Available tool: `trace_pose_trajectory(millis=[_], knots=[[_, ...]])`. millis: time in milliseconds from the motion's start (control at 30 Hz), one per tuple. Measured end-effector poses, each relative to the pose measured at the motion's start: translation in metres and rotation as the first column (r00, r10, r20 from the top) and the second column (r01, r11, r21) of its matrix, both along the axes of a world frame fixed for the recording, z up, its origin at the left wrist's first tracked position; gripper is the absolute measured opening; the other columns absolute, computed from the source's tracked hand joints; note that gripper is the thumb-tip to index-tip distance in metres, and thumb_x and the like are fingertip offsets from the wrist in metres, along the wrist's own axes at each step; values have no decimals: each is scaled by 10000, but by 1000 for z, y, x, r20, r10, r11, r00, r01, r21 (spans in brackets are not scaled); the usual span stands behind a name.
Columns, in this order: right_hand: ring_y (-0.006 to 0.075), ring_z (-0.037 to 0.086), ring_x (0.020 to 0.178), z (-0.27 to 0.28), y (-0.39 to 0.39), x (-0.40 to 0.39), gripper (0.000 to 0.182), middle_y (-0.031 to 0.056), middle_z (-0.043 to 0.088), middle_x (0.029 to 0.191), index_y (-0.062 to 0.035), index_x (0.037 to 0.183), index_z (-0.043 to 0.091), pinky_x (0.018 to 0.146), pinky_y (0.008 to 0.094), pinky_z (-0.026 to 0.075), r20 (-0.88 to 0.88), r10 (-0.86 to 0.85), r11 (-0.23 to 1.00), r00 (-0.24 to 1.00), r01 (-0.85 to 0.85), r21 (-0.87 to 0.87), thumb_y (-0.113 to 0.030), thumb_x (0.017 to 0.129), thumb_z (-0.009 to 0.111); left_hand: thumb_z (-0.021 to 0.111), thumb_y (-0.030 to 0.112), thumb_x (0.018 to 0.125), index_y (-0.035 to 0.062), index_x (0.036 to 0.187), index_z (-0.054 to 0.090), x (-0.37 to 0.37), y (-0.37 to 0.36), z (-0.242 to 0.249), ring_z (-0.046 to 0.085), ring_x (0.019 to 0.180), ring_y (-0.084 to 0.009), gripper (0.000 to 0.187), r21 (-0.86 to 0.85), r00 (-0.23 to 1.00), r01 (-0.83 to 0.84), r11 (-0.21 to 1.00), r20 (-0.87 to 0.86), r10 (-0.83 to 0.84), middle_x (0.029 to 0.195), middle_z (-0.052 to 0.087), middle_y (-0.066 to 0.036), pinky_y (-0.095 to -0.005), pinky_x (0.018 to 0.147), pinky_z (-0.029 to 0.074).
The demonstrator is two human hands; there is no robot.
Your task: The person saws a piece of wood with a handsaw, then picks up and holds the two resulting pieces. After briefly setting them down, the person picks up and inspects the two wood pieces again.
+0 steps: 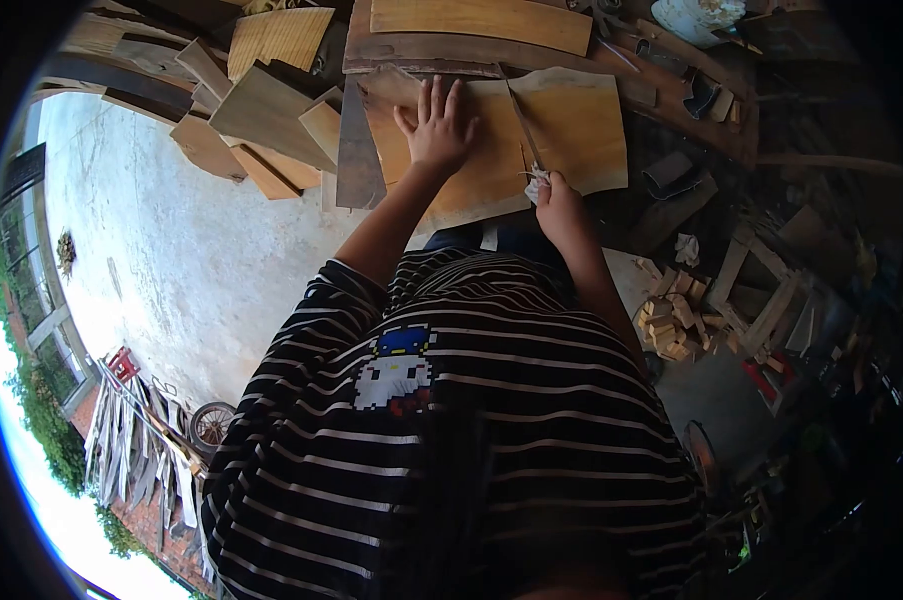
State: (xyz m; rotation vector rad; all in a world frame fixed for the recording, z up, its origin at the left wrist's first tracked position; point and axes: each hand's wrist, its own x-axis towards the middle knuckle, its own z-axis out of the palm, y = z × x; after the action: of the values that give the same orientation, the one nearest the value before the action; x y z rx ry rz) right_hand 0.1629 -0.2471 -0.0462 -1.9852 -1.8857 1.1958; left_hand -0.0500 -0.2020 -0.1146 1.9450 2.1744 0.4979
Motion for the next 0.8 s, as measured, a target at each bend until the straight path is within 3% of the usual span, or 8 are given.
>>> trace_pose_trajectory(millis=[67, 100, 333, 400, 500, 633, 733, 800], knots=[[448, 578, 816, -14, -2, 2, 236, 258, 609, 821, 0, 950, 506, 683, 503, 462, 0, 27, 999, 1000, -27, 32, -227, 919, 447, 384, 553, 862, 260, 1405, 302, -2, -14, -2, 127, 1387, -300, 623, -28, 973, 9, 1000, -230, -16, 1495, 218, -30, -716, 977, -13], [451, 576, 812, -18, -5, 3, 236, 257, 607, 818, -2, 946, 504, 678, 505, 460, 0, 49, 997, 999, -49, 58, -228, 922, 443, 356, 595, 851, 318, 1418, 266, -3, -11, -2, 95, 1396, -307, 637, -73, 978, -17, 997, -208, 2, 1503, 204, -1, -759, 931, -62], [448, 574, 812, 5, -32, 14, 208, 259, 603, 815, 0, 949, 492, 677, 502, 458, -9, 62, 996, 998, -61, 64, -199, 934, 431, 396, 616, 818, 318, 1380, 344, -1, -8, 13, 186, 1377, -261, 639, -58, 973, 121, 991, -190, -130, 1441, 329, 56, -795, 899, -21], [451, 572, 814, 21, -37, 15, 200, 263, 601, 819, 2, 958, 486, 675, 497, 458, -20, 6, 998, 1000, -7, -61, -187, 938, 425, 415, 621, 809, 315, 1368, 363, -1, -7, 15, 208, 1371, -219, 640, -45, 971, 137, 990, -190, -143, 1419, 356, 86, -805, 889, -6], [453, 568, 833, 17, -46, 12, 209, 272, 598, 839, 7, 956, 480, 678, 486, 459, -37, -28, 996, 999, 25, -83, -192, 945, 415, 471, 608, 795, 298, 1350, 389, 0, -7, 14, 251, 1354, -217, 641, -23, 958, 211, 977, -192, -212, 1402, 375, 88, -815, 871, 19], [455, 563, 859, -13, -58, 13, 212, 281, 594, 864, 9, 988, 484, 696, 480, 458, -41, -58, 996, 997, 55, -72, -186, 944, 415, 473, 614, 790, 283, 1345, 404, 5, -10, 10, 238, 1356, -212, 649, -25, 956, 192, 981, -220, -193, 1413, 354, 85, -816, 870, -3], [459, 555, 887, -23, -60, 20, 228, 285, 590, 893, 9, 1030, 487, 707, 479, 456, -91, -41, 998, 995, 37, -43, -190, 942, 418, 485, 611, 785, 247, 1321, 435, 5, -10, 9, 309, 1298, -215, 649, -10, 950, 153, 988, -274, -150, 1356, 401, 49, -778, 908, 58], [460, 549, 905, -25, -66, 27, 244, 285, 586, 919, 8, 1062, 487, 716, 483, 451, -57, 3, 996, 998, -8, -85, -189, 933, 420, 502, 603, 780, 184, 1256, 494, 4, -10, 11, 381, 1198, -212, 634, -176, 953, 121, 977, -256, -164, 1271, 438, 4, -695, 945, 135]])
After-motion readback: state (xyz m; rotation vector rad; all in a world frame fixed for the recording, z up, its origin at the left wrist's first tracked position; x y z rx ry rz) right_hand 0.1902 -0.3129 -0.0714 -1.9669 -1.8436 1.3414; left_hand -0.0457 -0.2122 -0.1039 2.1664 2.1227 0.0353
